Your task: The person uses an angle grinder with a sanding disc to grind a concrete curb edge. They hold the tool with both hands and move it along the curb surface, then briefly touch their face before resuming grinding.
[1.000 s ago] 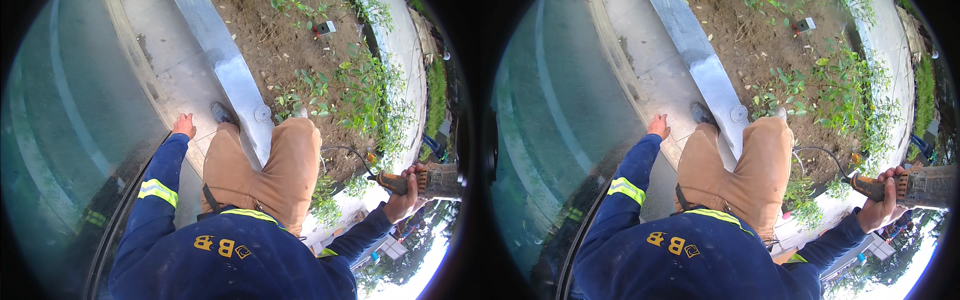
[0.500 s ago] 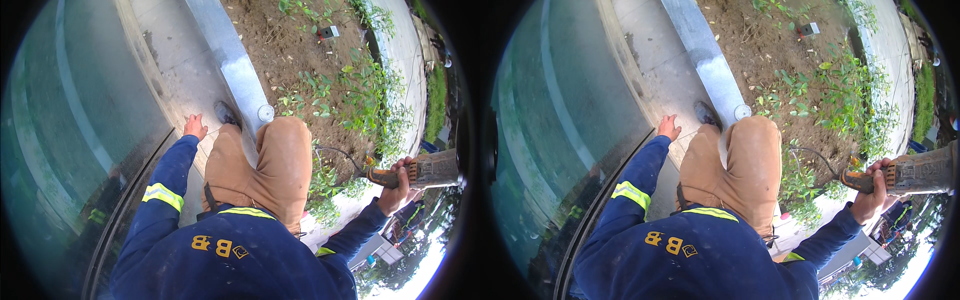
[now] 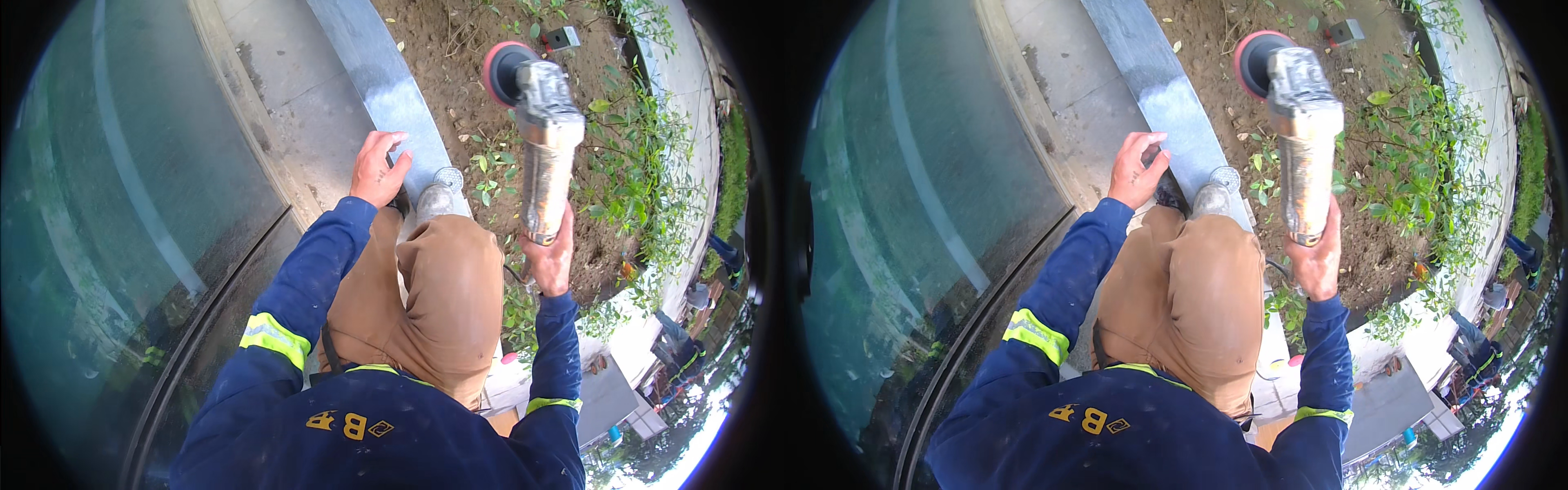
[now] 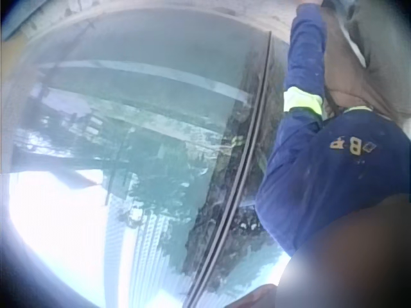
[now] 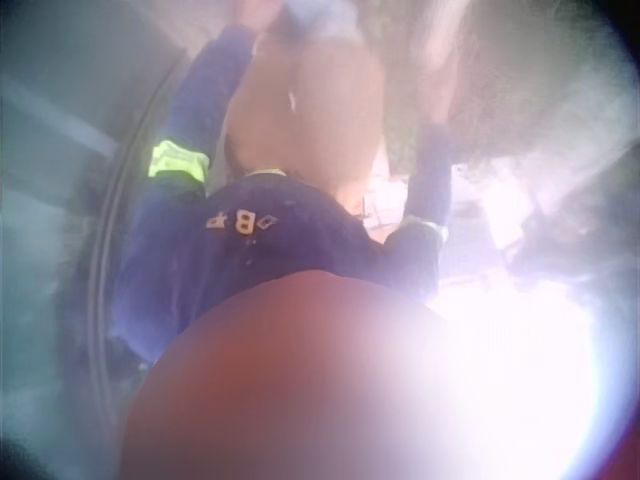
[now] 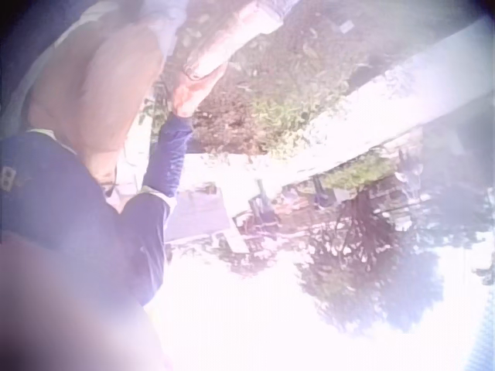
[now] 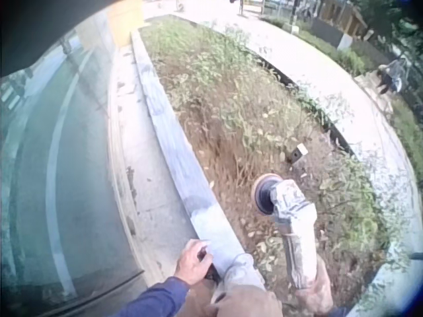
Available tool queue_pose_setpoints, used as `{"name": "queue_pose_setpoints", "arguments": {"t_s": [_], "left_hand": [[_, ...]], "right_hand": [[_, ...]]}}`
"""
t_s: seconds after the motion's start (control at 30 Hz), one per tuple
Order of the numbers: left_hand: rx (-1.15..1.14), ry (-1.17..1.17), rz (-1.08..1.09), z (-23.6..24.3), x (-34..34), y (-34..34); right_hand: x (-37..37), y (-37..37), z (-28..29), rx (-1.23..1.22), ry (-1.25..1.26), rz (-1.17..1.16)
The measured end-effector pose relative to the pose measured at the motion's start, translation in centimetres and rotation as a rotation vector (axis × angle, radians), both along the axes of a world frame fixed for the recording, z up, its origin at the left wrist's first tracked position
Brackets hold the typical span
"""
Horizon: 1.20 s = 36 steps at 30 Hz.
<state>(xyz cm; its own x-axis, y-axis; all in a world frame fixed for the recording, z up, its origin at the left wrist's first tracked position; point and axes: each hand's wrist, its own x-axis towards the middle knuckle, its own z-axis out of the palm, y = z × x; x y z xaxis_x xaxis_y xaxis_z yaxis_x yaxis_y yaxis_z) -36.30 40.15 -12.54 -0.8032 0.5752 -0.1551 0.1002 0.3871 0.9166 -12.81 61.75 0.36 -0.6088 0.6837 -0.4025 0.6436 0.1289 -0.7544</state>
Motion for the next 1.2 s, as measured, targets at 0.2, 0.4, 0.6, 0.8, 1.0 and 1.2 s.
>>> {"name": "queue_pose_setpoints", "arguments": {"t_s": [0.2,0.4,0.6,0.8,1.0,1.2], "left_hand": [[0.073,-0.034,0.019,-1.3,2.2,2.5],[-0.026,0.188,0.111,-4.2,3.2,3.0],[-0.093,0.506,-0.130,-9.9,4.4,6.1],[-0.085,0.658,-0.228,-15.1,2.7,7.3],[-0.053,0.657,-0.352,-17.1,2.3,8.6],[0.034,0.642,-0.343,-18.7,1.9,9.9]], "right_hand": [[0.6,-2.8,-10.1,-0.078,-0.077,0.106],[1.5,-4.7,-15.9,-0.116,-0.159,0.134],[1.4,-4.7,-22.2,-0.104,-0.178,0.255],[1.8,-4.3,-27.0,-0.161,-0.134,0.292],[2.4,-3.5,-29.1,-0.182,-0.089,0.328],[2.2,-2.4,-30.1,-0.187,-0.058,0.311]]}}
